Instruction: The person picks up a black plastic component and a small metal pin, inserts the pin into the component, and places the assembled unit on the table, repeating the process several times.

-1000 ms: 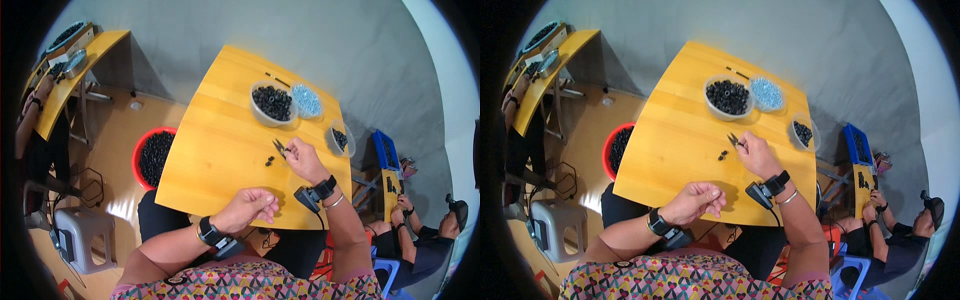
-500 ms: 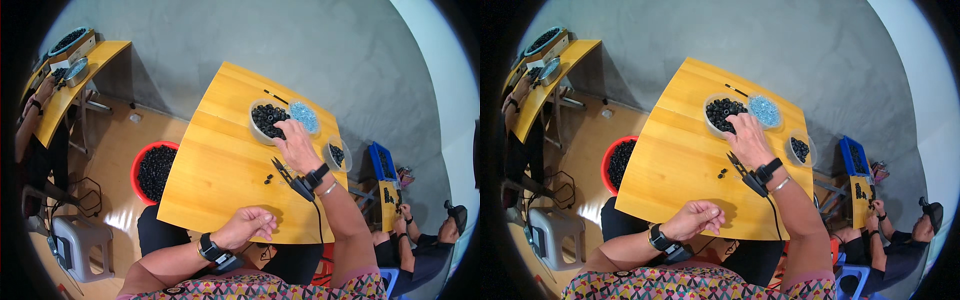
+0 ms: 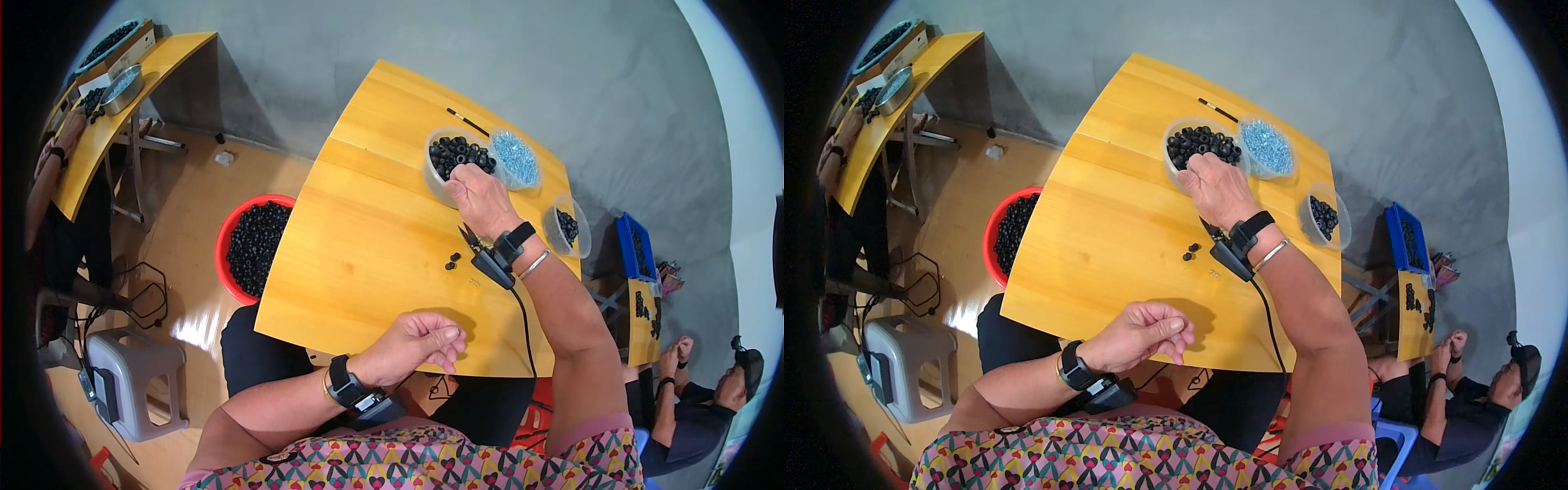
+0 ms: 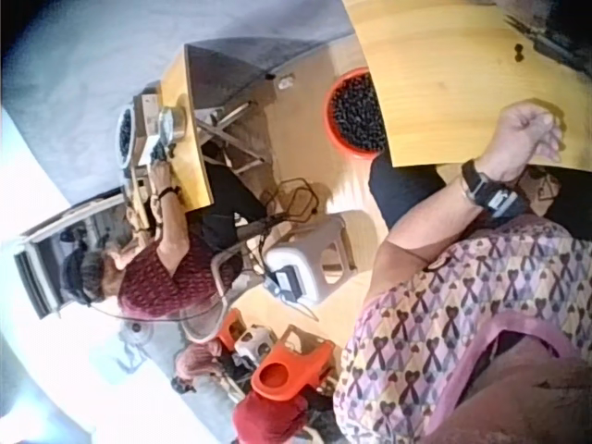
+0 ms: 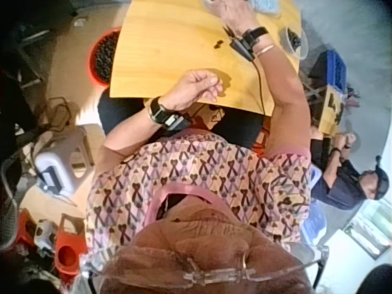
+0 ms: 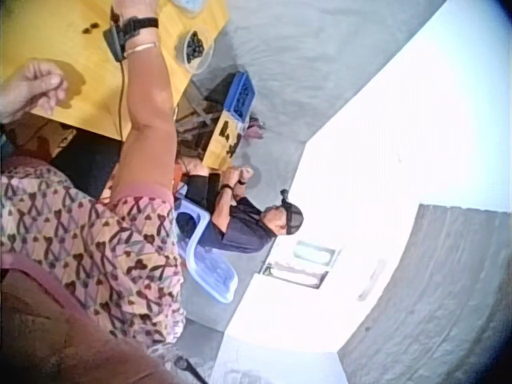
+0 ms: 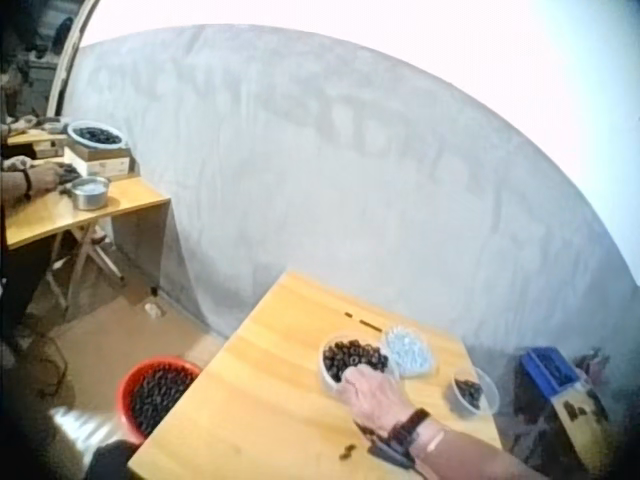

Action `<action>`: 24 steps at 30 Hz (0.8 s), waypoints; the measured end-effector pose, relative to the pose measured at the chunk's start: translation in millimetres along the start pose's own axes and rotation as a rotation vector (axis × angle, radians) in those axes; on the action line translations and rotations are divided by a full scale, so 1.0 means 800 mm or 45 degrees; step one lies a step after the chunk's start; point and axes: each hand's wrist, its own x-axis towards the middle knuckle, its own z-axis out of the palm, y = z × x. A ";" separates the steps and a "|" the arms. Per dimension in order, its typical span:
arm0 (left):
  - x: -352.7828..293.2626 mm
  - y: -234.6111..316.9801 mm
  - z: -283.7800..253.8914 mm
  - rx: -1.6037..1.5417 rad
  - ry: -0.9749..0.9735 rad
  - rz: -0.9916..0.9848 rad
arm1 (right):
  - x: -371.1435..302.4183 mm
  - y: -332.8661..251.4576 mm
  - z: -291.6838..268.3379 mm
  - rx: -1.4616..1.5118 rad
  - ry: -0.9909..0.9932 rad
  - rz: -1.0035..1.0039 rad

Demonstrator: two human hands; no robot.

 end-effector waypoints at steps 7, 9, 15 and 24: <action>0.001 -0.002 0.004 0.048 0.047 0.022 | -0.001 -0.002 0.007 -0.031 0.102 0.024; 0.001 0.000 0.007 0.099 0.080 0.040 | 0.005 0.002 0.005 0.011 0.031 0.087; -0.003 0.002 0.010 0.725 0.247 0.321 | 0.020 0.021 0.001 0.098 0.010 0.121; 0.000 0.004 0.007 0.734 0.347 0.411 | 0.019 0.045 -0.007 0.454 0.403 0.328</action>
